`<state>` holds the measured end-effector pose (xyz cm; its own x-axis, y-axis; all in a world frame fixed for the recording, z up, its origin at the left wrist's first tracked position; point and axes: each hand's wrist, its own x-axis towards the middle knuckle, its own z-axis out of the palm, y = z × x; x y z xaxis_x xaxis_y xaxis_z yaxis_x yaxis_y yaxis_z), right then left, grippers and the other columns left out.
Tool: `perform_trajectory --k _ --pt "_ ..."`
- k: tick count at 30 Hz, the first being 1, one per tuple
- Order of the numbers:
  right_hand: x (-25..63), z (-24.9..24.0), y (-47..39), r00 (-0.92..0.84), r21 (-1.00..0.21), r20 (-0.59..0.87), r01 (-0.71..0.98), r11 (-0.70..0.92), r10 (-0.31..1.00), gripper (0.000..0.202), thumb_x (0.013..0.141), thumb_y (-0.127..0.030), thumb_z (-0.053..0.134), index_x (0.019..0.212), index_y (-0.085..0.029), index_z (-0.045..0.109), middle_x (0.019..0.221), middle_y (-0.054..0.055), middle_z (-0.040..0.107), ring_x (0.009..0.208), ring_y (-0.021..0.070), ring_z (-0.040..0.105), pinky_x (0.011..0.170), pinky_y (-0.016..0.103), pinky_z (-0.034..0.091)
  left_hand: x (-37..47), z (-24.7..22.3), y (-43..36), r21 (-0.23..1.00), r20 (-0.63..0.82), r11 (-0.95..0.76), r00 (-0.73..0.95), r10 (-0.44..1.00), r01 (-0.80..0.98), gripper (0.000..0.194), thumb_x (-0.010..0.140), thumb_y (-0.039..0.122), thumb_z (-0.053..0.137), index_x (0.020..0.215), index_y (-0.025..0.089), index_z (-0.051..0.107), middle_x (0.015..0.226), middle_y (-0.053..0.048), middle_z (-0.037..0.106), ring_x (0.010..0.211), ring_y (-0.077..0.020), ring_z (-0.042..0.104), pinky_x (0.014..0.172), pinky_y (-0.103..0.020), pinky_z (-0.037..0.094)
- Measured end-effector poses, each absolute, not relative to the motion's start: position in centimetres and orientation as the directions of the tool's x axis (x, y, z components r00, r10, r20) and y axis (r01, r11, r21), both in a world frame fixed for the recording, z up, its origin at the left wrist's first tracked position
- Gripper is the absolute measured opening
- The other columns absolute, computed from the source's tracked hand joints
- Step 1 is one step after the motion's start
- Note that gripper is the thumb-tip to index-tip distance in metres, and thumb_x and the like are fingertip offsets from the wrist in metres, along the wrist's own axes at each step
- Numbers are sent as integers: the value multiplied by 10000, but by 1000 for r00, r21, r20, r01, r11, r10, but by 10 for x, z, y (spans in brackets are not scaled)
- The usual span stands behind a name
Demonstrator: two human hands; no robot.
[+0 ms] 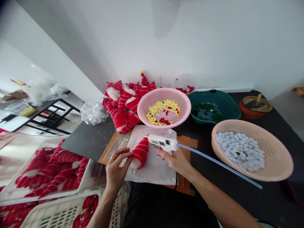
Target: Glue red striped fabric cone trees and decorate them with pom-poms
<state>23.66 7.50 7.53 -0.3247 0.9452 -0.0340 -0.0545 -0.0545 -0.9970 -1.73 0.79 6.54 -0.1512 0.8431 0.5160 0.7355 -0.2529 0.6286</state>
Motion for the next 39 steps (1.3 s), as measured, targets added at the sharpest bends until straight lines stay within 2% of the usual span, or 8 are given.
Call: perform_trajectory --k 6,10,22,39 --pt "237 84 67 -537 -999 -44 49 -21 842 210 910 -401 661 828 -208 675 739 26 700 664 178 632 632 294 523 -9 63 1 531 623 -325 -101 776 782 176 886 133 706 956 286 759 902 -13 707 844 -182 662 807 -338 531" --pt "237 84 64 -584 -989 -98 151 -11 806 247 929 -426 647 807 -212 663 723 18 683 686 192 636 648 303 508 -6 61 -2 501 654 -340 -91 751 796 193 869 88 710 928 270 731 883 -10 695 820 -171 646 781 -323 521" --pt "234 80 63 -583 -989 -66 143 23 810 224 918 -399 666 773 -228 659 665 3 669 650 190 628 631 301 526 -6 61 -2 474 666 -361 -59 744 803 179 891 107 693 942 273 738 870 -14 702 790 -164 655 760 -307 534" --pt "236 81 65 -595 -984 -125 175 -24 794 189 919 -401 663 838 -230 660 668 -4 640 633 181 613 615 299 515 -8 60 -1 443 667 -403 6 745 801 242 873 51 696 990 262 718 903 -17 679 824 -158 641 778 -309 523"
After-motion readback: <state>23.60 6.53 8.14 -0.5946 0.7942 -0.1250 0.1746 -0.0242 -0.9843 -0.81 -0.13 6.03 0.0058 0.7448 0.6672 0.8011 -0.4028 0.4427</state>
